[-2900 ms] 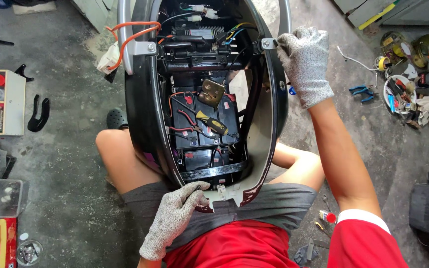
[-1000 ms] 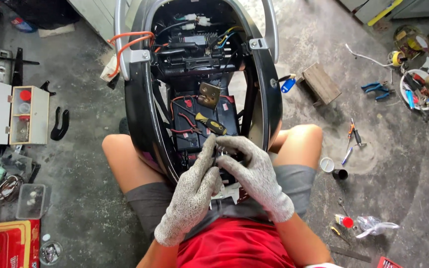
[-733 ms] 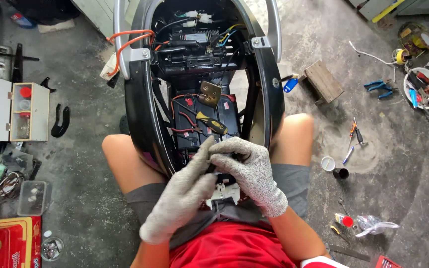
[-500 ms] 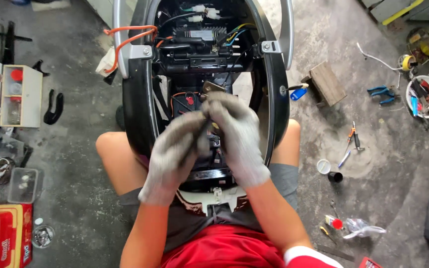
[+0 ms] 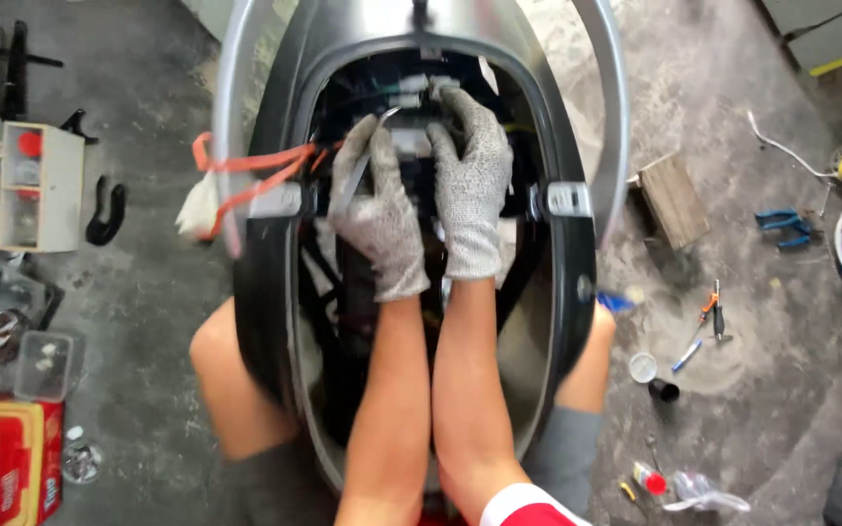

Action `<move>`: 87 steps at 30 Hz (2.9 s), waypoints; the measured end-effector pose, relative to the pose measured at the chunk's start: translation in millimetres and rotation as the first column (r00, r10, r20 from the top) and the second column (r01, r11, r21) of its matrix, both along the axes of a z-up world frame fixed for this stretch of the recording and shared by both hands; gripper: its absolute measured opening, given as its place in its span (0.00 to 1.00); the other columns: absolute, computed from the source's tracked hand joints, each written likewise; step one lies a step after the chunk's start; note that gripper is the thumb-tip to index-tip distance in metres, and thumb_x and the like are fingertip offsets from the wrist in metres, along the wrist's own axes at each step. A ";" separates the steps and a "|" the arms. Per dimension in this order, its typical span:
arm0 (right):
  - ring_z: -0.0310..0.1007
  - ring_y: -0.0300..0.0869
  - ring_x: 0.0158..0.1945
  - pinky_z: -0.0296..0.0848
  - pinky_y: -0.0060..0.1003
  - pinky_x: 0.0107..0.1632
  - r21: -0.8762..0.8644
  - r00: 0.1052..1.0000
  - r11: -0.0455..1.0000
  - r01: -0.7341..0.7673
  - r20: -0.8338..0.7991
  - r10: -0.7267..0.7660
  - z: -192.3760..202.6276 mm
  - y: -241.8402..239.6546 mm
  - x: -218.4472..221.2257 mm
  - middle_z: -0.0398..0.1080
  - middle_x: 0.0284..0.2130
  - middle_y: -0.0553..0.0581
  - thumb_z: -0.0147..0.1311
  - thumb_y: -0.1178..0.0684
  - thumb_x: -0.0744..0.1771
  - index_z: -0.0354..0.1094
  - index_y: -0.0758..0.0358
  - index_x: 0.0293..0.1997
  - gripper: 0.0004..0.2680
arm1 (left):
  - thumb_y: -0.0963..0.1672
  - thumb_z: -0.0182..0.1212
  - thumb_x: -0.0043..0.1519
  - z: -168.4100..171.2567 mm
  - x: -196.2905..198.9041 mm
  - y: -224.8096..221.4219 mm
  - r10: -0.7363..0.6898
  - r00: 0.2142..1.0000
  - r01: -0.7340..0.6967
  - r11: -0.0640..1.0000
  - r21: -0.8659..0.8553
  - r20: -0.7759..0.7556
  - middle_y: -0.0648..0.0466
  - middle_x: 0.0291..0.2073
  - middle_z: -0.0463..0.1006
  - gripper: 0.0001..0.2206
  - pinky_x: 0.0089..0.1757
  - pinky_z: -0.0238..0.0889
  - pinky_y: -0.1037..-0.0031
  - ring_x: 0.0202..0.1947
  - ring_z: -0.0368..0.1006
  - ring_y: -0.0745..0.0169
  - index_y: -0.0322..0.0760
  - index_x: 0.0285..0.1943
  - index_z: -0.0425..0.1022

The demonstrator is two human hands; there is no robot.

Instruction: The person sits on the floor in front of a scooter with its seat removed and works inside the under-seat battery compartment. They handle the battery and wiring, use a small hand tool to loosen and tighten connections, and reposition components while working with both hands.

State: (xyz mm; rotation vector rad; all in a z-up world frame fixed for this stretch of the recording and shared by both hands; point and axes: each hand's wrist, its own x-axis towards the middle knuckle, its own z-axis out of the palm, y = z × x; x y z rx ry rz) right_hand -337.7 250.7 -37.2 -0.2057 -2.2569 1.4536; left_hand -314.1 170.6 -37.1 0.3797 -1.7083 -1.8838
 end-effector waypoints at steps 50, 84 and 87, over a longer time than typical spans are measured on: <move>0.74 0.44 0.49 0.73 0.43 0.55 0.344 0.982 0.928 -0.146 -0.061 0.177 -39.9 7.5 -50.4 0.76 0.44 0.50 0.69 0.55 0.66 0.77 0.55 0.47 0.07 | 0.44 0.63 0.71 -25.3 -38.6 -5.7 -0.011 0.993 0.046 0.953 -0.299 0.117 0.50 0.47 0.86 0.09 0.51 0.78 0.74 0.49 0.85 0.64 0.34 0.55 0.80; 0.76 0.48 0.45 0.73 0.44 0.51 0.321 0.989 0.937 -0.139 0.003 0.145 -23.3 0.5 -61.6 0.77 0.40 0.55 0.66 0.55 0.62 0.78 0.57 0.43 0.08 | 0.48 0.64 0.66 -18.8 -49.3 -13.6 0.041 0.973 0.031 0.952 -0.305 0.227 0.49 0.36 0.85 0.12 0.40 0.73 0.70 0.37 0.84 0.60 0.36 0.49 0.81; 0.77 0.50 0.44 0.73 0.44 0.50 0.304 0.992 0.944 -0.125 0.040 0.119 -21.6 -3.4 -63.2 0.77 0.39 0.57 0.66 0.55 0.61 0.78 0.58 0.42 0.08 | 0.49 0.63 0.65 -18.4 -51.4 -17.1 0.026 0.968 0.050 0.955 -0.293 0.251 0.47 0.36 0.85 0.13 0.39 0.73 0.69 0.36 0.83 0.57 0.36 0.49 0.81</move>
